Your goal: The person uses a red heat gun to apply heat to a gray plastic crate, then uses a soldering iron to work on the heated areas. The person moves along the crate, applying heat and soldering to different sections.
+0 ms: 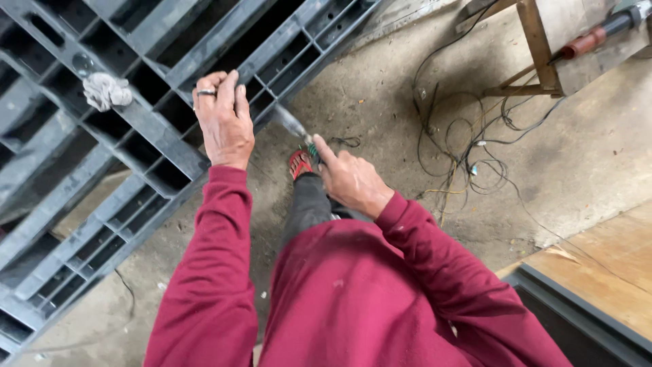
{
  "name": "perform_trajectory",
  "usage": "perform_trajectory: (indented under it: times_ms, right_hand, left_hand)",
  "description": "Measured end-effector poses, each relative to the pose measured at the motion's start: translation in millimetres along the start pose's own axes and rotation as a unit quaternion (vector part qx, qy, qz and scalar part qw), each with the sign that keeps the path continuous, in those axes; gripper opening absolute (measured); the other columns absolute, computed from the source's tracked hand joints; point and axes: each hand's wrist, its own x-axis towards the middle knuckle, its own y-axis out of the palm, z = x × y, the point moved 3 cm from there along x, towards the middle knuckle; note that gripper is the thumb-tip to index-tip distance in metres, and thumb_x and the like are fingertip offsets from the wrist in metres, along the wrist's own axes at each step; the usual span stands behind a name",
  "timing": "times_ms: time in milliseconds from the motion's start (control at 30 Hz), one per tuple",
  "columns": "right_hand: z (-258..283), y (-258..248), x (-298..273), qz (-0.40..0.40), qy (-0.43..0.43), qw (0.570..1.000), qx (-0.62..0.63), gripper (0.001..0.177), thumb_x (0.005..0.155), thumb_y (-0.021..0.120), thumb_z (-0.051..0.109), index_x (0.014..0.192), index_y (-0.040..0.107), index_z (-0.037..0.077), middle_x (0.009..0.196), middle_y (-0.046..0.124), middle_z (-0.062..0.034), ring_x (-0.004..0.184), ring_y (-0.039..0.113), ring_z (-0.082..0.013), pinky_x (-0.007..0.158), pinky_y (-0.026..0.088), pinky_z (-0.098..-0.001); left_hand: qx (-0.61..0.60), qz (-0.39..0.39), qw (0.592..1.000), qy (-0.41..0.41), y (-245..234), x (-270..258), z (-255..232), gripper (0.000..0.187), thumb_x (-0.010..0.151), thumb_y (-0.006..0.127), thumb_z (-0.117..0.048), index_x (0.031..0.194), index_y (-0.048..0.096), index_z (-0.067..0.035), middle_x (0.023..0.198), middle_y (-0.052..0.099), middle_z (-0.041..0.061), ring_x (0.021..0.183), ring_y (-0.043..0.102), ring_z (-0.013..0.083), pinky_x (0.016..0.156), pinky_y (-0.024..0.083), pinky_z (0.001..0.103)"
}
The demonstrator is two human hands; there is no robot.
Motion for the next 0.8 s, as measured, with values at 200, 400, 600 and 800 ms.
perform_trajectory:
  times_ms: [200, 400, 600, 800]
  right_hand:
    - [-8, -9, 11, -0.002, -0.005, 0.997, 0.080, 0.061, 0.098, 0.053, 0.021, 0.155, 0.036, 0.006, 0.092, 0.069, -0.0295, 0.083, 0.067, -0.0473, 0.077, 0.050, -0.0538]
    - [-19, -30, -2, 0.083, 0.022, 0.992, 0.096, 0.062, 0.095, 0.057, 0.022, 0.154, 0.042, 0.011, 0.094, 0.068, -0.0284, 0.084, 0.067, -0.0469, 0.077, 0.051, -0.0513]
    - [-53, -45, -8, 0.074, -0.059, 0.989, 0.115, 0.059, 0.095, 0.061, 0.017, 0.151, 0.045, 0.007, 0.106, 0.070, -0.0286, 0.095, 0.067, -0.0461, 0.083, 0.052, -0.0472]
    - [-84, -68, 22, 0.111, -0.116, 0.982, 0.102, 0.059, 0.097, 0.059, 0.017, 0.152, 0.041, 0.005, 0.103, 0.068, -0.0285, 0.092, 0.067, -0.0443, 0.082, 0.052, -0.0453]
  left_hand:
    - [0.089, -0.076, 0.985, -0.126, -41, 6, 46, 0.025, 0.103, 0.072, -0.013, 0.128, 0.075, -0.007, 0.146, 0.048, 0.015, 0.137, 0.048, 0.0310, 0.118, 0.044, 0.044]
    - [0.166, 0.026, 0.974, -0.153, -76, 11, 118, 0.042, 0.106, 0.069, -0.012, 0.145, 0.066, 0.003, 0.166, 0.031, 0.028, 0.150, 0.032, 0.0477, 0.123, 0.030, 0.052]
    - [0.095, -0.102, 0.979, -0.147, -65, -17, 131, 0.030, 0.106, 0.062, 0.005, 0.136, 0.067, 0.007, 0.156, 0.049, 0.022, 0.140, 0.054, 0.0376, 0.120, 0.047, 0.043]
    - [-0.126, -0.340, 0.912, -0.193, -86, -14, 87, 0.025, 0.110, 0.066, 0.007, 0.134, 0.068, 0.003, 0.131, 0.064, 0.013, 0.103, 0.069, 0.0190, 0.090, 0.063, 0.033]
